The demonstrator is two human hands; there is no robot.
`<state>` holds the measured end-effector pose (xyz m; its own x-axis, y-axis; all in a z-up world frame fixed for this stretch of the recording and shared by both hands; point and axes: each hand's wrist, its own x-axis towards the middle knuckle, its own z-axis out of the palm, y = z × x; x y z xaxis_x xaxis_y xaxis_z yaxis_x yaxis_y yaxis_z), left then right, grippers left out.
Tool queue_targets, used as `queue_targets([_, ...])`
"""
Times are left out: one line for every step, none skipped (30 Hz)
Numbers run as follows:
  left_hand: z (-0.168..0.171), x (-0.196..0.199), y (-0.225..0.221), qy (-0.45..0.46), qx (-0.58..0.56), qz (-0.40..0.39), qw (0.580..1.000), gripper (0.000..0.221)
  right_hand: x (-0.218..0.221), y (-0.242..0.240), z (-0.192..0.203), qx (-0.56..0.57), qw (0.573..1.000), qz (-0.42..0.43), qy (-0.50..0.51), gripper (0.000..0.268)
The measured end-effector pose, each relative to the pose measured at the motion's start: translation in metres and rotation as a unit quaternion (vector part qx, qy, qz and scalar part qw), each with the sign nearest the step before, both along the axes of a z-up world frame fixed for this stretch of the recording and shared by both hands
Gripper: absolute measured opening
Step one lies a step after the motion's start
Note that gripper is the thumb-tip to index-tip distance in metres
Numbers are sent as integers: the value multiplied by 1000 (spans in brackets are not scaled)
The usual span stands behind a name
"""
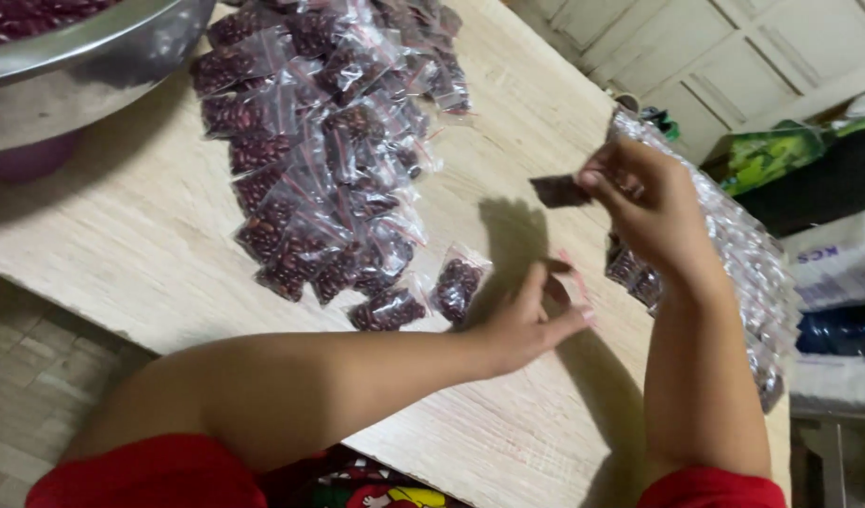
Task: Organizing small plastic bags filled with red beans into a neat grid on a wooden table.
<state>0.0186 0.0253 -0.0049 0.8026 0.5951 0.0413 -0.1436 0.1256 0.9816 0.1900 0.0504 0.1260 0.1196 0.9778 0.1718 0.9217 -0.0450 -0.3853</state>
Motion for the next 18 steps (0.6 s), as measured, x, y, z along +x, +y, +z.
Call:
queue_targets([-11,5,-3,-4,-15,44,999,71,5,-14,7,-2,1000,-23,-19,15])
queue_targets([-1,0,0,-5,-13,38,999,71,0,-27,13,0,999,-28,-21,15])
queue_targets([7,-6,3,-10,-20,60,998,81,-6,-38,16,-31,999,-33,-10,14])
queue_targets([15,-12,7,-14,-27,81,996,91,-11,-49,20,-63,997,-38,0,13])
queue_targets([17,-12,5,-13,-25,79,996,91,-17,-51,16,-60,997,-40,2,13])
queue_targets([19,-12,4,-60,-63,74,993,82,-23,-54,12,-84,996,-26,13,11])
queue_targets([20,-13,2,-104,-101,67,987,72,-29,-56,7,-106,994,-13,27,9])
queue_targets([12,-9,0,-101,-97,63,988,72,-31,-54,5,-102,994,-17,30,9])
queue_targets([5,-6,-3,-76,-87,54,992,39,-34,-53,2,-106,994,-9,35,8])
queue_targets([-3,-2,-5,-51,-76,44,995,17,-35,-51,0,-109,993,-2,39,8])
queue_targets([-7,2,-5,-52,-74,38,995,17,-39,-51,2,-107,994,-8,39,8])
queue_targets([-12,5,-4,-67,-69,54,994,20,-43,-50,5,-105,993,4,53,12])
queue_targets([-16,10,-2,-84,-63,72,992,22,-46,-47,9,-103,992,18,63,16])
queue_targets([-8,5,3,-88,-61,69,992,22,-39,-44,6,-101,993,14,60,16])
queue_targets([-1,0,7,-56,-27,86,994,26,-32,-43,3,-99,993,18,65,14])
queue_targets([6,-6,11,-25,8,103,994,31,-24,-42,-1,-98,993,22,70,12])
queue_targets([0,-3,7,-29,8,98,995,31,-20,-35,2,-97,993,17,66,12])
queue_targets([-6,1,4,-27,13,95,995,27,-15,-28,4,-91,993,7,80,11])
